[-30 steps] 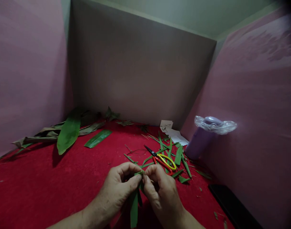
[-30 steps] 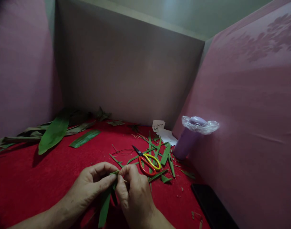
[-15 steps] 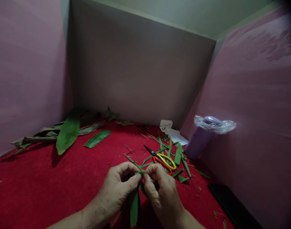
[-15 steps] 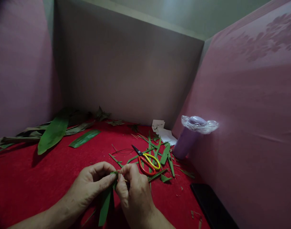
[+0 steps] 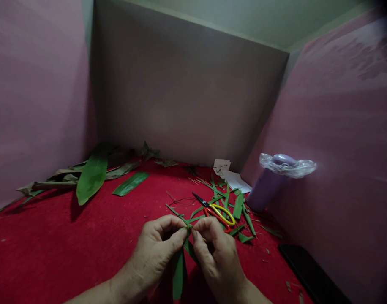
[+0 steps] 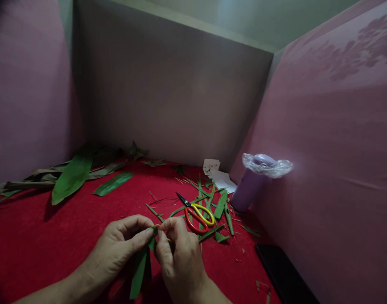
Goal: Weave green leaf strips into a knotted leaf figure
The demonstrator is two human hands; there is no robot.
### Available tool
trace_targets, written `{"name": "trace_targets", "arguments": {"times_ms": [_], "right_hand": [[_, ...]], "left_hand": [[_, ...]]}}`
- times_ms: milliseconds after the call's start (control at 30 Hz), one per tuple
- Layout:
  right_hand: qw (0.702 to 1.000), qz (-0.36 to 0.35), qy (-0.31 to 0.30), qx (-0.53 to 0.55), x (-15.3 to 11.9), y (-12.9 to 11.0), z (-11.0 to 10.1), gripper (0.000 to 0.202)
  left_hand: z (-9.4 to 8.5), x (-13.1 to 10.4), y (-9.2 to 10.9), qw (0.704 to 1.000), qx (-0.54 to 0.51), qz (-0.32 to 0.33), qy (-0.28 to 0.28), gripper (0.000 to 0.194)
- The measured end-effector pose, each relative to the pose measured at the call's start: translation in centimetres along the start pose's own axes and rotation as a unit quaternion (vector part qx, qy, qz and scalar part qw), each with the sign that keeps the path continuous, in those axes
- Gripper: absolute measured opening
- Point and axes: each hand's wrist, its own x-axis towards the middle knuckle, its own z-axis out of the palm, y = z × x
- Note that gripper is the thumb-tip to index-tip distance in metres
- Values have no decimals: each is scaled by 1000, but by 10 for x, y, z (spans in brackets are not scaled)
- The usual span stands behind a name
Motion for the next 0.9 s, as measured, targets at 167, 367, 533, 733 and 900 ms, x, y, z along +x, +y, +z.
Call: {"name": "trace_targets", "arguments": {"times_ms": [167, 367, 533, 733, 900], "right_hand": [[996, 28, 77, -22, 2, -9, -8, 11], [995, 20, 69, -75, 5, -10, -12, 14], [999, -8, 13, -45, 4, -8, -8, 6], [988, -103, 21, -114, 4, -3, -7, 14], [984, -127, 25, -123, 4, 0, -7, 15]], "left_hand": [[-3, 3, -2, 1000, 11, 7, 18, 12], [-2, 3, -2, 1000, 6, -8, 22, 12], [-1, 3, 0, 1000, -15, -19, 6, 14], [-3, 5, -2, 1000, 4, -23, 9, 15], [-2, 5, -1, 1000, 11, -21, 14, 15]]}}
